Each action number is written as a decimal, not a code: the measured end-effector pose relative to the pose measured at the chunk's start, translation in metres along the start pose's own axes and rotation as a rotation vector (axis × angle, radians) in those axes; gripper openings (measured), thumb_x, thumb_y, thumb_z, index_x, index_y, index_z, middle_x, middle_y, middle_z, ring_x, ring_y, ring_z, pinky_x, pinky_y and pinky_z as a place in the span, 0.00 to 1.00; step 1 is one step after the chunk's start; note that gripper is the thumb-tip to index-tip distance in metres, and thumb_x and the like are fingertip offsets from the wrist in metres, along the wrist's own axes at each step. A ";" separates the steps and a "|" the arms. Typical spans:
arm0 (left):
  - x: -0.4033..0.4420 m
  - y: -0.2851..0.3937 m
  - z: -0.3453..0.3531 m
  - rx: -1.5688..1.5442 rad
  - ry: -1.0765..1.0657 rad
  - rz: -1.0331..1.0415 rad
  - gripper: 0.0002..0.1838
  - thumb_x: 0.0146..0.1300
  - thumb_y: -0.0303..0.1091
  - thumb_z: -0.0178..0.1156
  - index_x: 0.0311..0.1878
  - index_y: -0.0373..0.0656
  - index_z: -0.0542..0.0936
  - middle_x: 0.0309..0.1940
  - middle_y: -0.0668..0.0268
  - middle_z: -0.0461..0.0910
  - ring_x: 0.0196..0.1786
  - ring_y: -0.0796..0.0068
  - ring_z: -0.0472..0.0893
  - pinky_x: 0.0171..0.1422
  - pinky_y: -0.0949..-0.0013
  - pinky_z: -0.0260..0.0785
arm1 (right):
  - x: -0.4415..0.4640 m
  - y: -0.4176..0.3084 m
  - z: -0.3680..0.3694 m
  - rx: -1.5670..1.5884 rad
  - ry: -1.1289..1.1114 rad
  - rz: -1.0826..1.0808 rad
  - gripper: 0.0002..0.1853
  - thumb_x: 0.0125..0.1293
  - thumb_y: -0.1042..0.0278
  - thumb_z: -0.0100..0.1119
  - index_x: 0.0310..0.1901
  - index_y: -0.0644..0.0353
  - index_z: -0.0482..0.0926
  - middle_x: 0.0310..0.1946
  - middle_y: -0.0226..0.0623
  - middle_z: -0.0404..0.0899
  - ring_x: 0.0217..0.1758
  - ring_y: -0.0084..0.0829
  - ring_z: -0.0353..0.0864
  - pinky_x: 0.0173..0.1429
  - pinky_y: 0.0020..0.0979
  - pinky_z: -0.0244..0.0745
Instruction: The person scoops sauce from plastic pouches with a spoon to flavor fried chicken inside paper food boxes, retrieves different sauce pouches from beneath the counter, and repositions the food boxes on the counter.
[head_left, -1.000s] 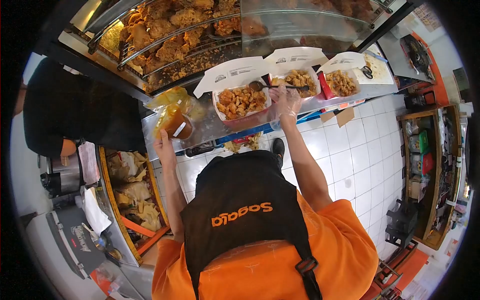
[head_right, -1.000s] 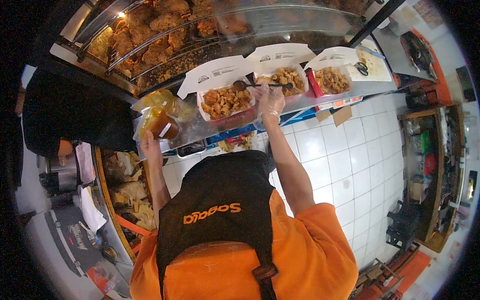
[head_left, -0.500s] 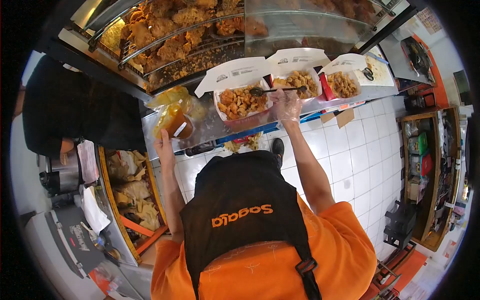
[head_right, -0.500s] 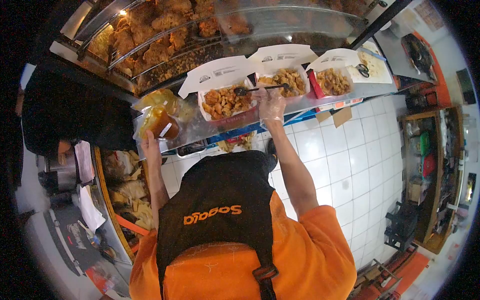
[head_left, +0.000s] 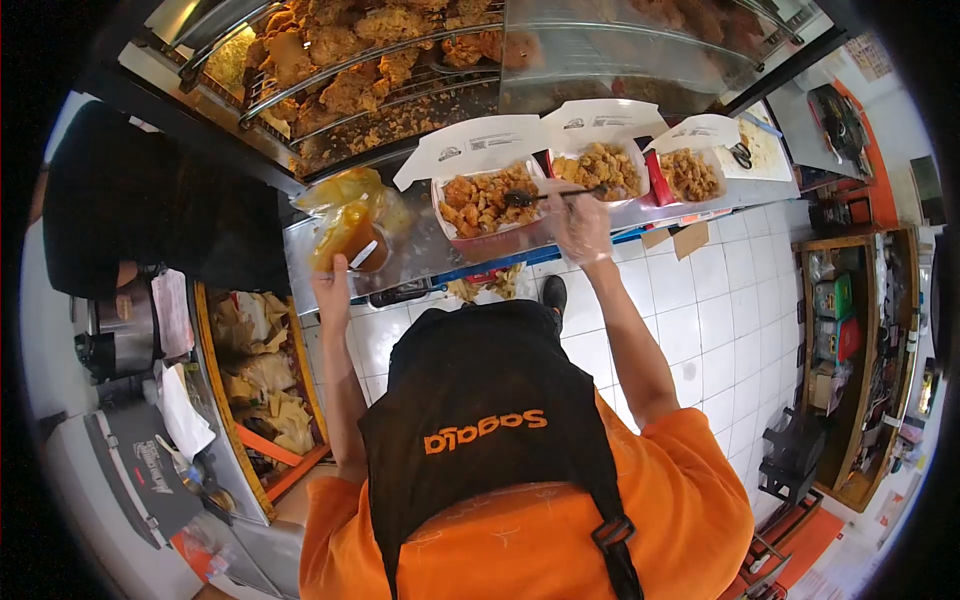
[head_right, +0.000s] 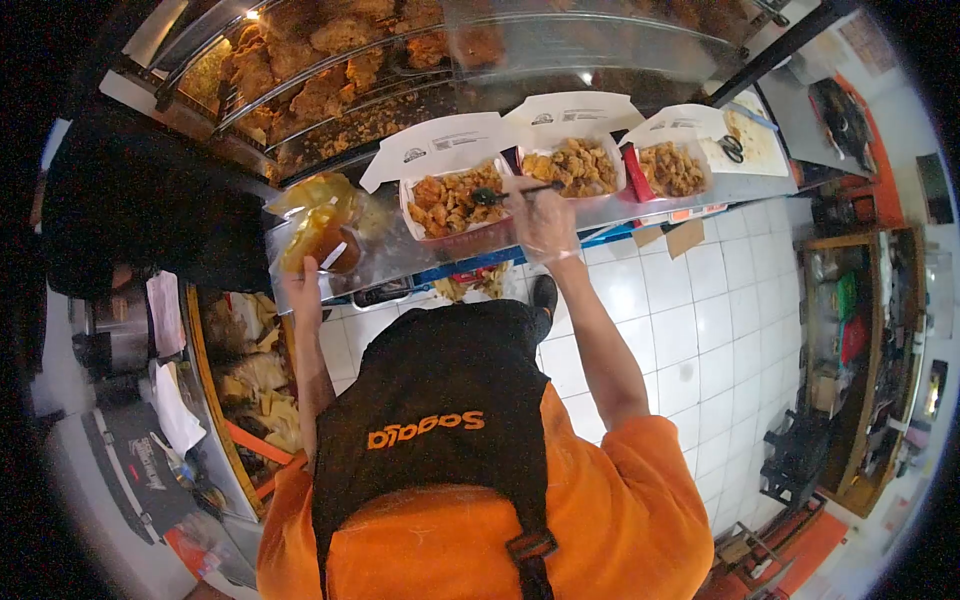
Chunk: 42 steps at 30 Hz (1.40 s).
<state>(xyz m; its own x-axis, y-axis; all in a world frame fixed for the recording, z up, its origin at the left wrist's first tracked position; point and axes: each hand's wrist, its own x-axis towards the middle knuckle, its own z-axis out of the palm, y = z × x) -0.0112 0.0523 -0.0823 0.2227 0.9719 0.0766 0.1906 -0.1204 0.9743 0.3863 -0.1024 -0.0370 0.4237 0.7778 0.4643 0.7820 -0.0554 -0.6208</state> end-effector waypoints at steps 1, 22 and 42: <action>-0.001 -0.004 0.002 -0.056 0.031 0.001 0.25 0.75 0.46 0.55 0.64 0.36 0.73 0.59 0.63 0.76 0.60 0.73 0.75 0.65 0.67 0.67 | -0.001 -0.017 -0.012 0.190 -0.004 0.174 0.11 0.69 0.63 0.59 0.40 0.63 0.82 0.28 0.49 0.84 0.34 0.51 0.84 0.37 0.43 0.78; 0.016 0.094 0.043 0.134 -0.114 0.043 0.19 0.76 0.43 0.54 0.43 0.33 0.82 0.29 0.70 0.80 0.34 0.83 0.73 0.39 0.74 0.66 | 0.022 -0.068 0.017 1.354 0.340 0.820 0.13 0.70 0.68 0.61 0.44 0.72 0.74 0.36 0.48 0.83 0.38 0.32 0.86 0.43 0.27 0.85; 0.082 0.139 0.072 0.476 -0.469 0.366 0.20 0.73 0.45 0.57 0.45 0.34 0.83 0.21 0.53 0.77 0.22 0.69 0.69 0.30 0.63 0.64 | 0.013 -0.089 0.035 1.348 0.233 0.890 0.16 0.71 0.67 0.61 0.52 0.70 0.73 0.39 0.51 0.84 0.38 0.35 0.87 0.41 0.28 0.86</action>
<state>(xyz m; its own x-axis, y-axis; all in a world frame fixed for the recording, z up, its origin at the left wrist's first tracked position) 0.1019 0.1005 0.0438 0.7139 0.6781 0.1750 0.3946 -0.5959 0.6995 0.3057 -0.0657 0.0022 0.6509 0.6883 -0.3202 -0.6235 0.2440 -0.7428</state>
